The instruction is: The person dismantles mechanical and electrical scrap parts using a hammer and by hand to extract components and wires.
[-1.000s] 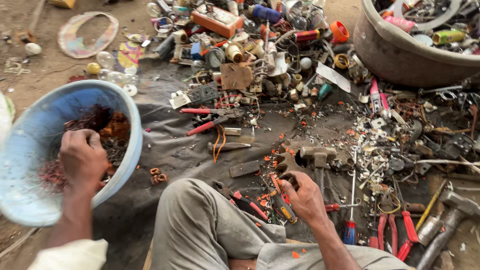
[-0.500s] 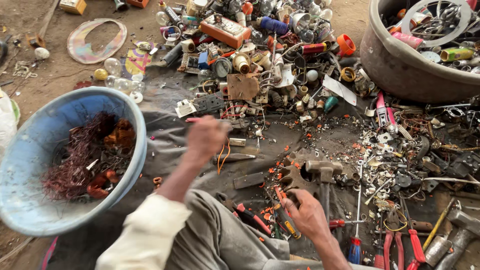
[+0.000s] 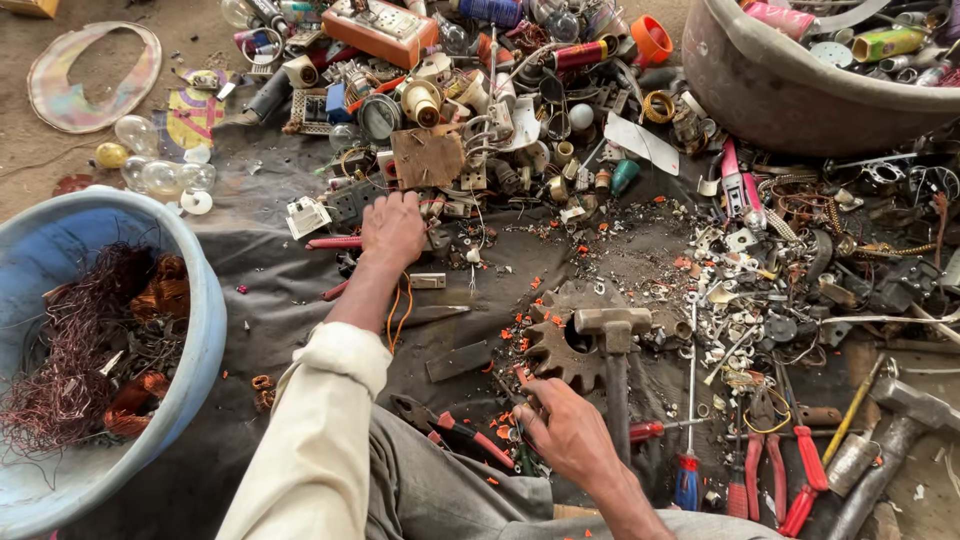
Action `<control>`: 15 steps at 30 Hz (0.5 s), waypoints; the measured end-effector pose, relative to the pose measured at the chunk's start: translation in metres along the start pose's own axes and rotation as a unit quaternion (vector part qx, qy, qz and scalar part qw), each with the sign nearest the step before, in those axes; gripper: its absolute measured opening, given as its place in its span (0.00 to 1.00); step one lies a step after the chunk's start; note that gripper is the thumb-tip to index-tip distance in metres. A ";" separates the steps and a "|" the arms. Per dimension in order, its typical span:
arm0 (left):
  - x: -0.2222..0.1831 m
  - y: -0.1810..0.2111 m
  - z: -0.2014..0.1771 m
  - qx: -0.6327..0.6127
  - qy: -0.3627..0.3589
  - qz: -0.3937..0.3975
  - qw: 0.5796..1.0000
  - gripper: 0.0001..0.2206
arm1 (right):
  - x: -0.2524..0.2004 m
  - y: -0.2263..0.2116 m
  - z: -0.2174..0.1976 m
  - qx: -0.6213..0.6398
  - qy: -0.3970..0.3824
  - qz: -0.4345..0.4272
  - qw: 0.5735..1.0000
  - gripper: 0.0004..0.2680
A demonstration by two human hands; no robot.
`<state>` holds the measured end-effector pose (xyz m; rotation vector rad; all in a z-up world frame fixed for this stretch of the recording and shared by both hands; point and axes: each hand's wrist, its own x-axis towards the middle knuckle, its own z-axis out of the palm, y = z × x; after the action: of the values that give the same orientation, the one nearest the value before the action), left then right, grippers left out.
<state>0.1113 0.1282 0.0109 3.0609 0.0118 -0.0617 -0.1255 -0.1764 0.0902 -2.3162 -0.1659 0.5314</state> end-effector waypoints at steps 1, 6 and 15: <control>-0.008 -0.002 -0.003 -0.023 -0.006 0.009 1.000 0.15 | -0.002 -0.002 -0.001 0.001 0.003 -0.011 1.000 0.15; -0.027 -0.004 -0.002 -0.066 0.009 0.010 0.998 0.13 | -0.007 -0.007 -0.006 -0.013 -0.003 0.005 1.000 0.15; -0.031 0.009 0.010 0.101 0.003 0.055 0.993 0.08 | -0.008 -0.003 -0.002 -0.029 0.002 -0.002 1.000 0.15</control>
<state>0.0796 0.1186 0.0027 3.2564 -0.1743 -0.0500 -0.1319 -0.1775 0.0965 -2.3725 -0.1865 0.5256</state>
